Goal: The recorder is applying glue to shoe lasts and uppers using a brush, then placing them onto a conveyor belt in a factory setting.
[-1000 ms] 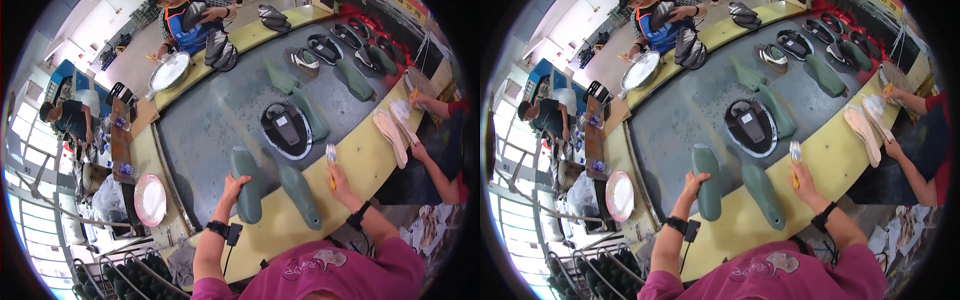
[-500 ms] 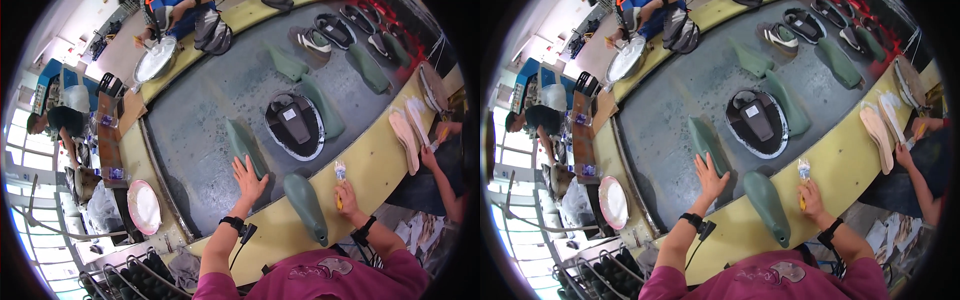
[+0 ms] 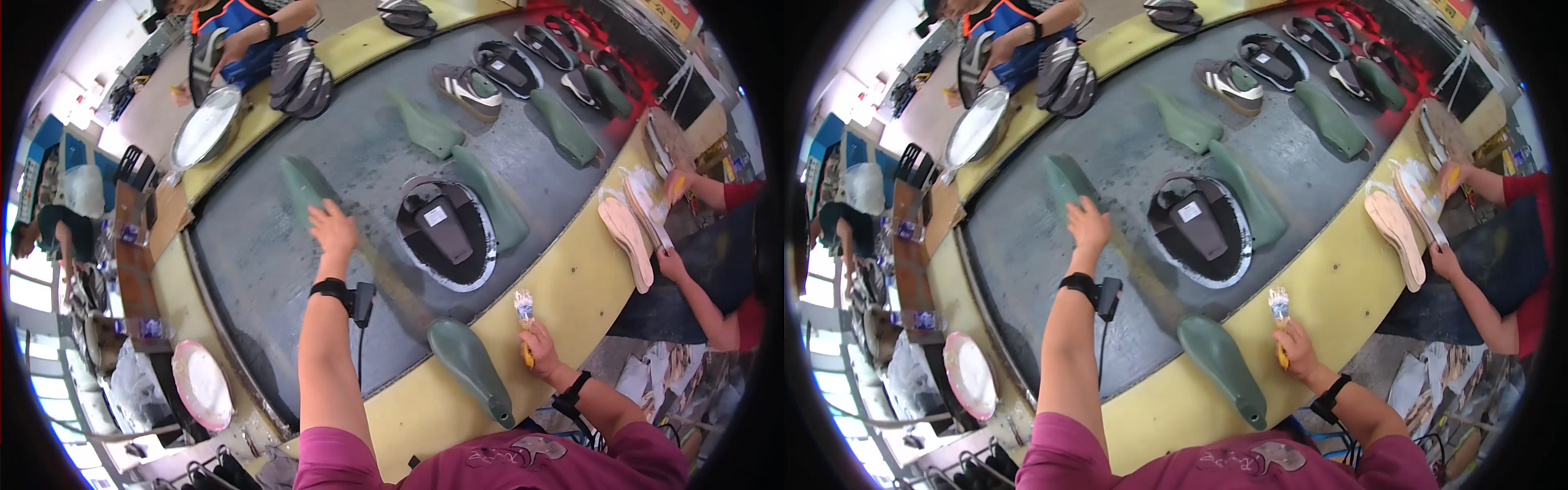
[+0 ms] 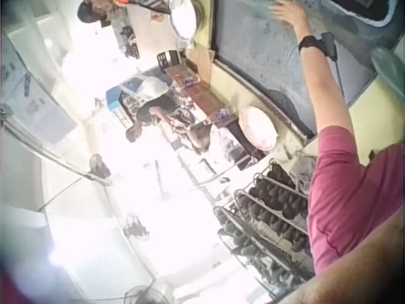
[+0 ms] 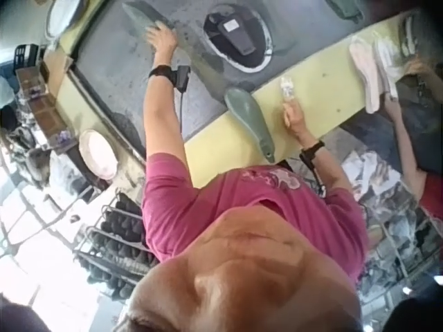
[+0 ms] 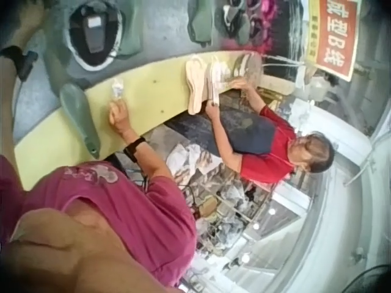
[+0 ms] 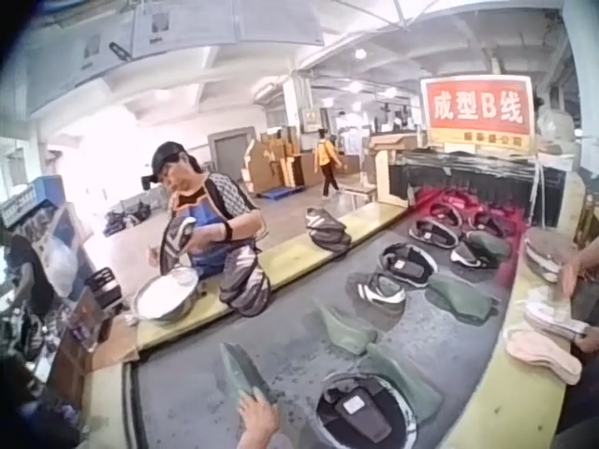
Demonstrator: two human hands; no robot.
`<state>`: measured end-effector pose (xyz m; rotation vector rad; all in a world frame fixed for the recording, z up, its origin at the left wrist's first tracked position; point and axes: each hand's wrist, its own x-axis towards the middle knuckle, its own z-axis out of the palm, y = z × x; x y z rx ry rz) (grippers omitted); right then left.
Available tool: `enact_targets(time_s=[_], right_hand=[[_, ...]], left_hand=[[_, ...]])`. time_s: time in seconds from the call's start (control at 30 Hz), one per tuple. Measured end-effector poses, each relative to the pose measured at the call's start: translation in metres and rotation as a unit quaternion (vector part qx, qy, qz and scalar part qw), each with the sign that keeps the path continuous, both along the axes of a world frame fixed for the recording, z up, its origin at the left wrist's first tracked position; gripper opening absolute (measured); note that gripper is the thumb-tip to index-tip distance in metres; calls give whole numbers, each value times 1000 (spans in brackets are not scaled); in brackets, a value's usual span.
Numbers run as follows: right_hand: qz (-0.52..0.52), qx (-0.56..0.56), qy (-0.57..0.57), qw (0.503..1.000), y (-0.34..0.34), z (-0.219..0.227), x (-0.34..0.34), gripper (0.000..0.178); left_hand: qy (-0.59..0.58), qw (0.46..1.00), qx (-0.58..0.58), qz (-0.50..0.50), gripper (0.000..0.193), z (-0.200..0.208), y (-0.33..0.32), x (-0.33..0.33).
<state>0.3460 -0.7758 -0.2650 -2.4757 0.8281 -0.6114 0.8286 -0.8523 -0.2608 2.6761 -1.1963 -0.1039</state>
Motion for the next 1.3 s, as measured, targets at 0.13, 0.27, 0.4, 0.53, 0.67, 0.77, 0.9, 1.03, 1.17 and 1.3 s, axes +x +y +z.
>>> enact_targets(time_s=[0.13, 0.27, 0.4, 0.53, 0.67, 0.77, 0.9, 1.03, 1.17, 1.3], right_hand=[[-12, -43, -24, 999, -5, 11, 3, 37], [-22, 16, -27, 999, -10, 15, -1, 39], [-1, -17, -53, 998, -4, 16, 11, 41], [7, -15, -77, 997, 3, 19, 11, 41], [22, 3, -91, 996, -2, 12, 8, 45], [30, -1, -97, 995, -8, 16, 12, 44], [27, -21, -114, 993, -13, 8, 11, 41], [17, -11, -205, 979, -15, 8, 13, 31], [27, 25, -273, 961, 1, 29, 22, 17], [31, 93, -305, 947, 2, 55, 46, 13]], left_hand=[[186, 954, -182, -146, 58, 5, 44, -83], [396, 899, -71, -175, 64, 61, 155, -205], [421, 902, -15, -96, 87, 99, 221, -304], [360, 922, -86, -114, 95, 66, 233, -319], [462, 881, -90, -52, 91, 59, 231, -303], [355, 931, -76, -43, 84, 76, 209, -315], [453, 882, -117, 52, 75, 55, 206, -308], [529, 826, -195, 28, 77, 45, 248, -274], [255, 966, -30, 7, 80, 76, 246, -289], [225, 970, -52, 70, 75, 29, 228, -271]])
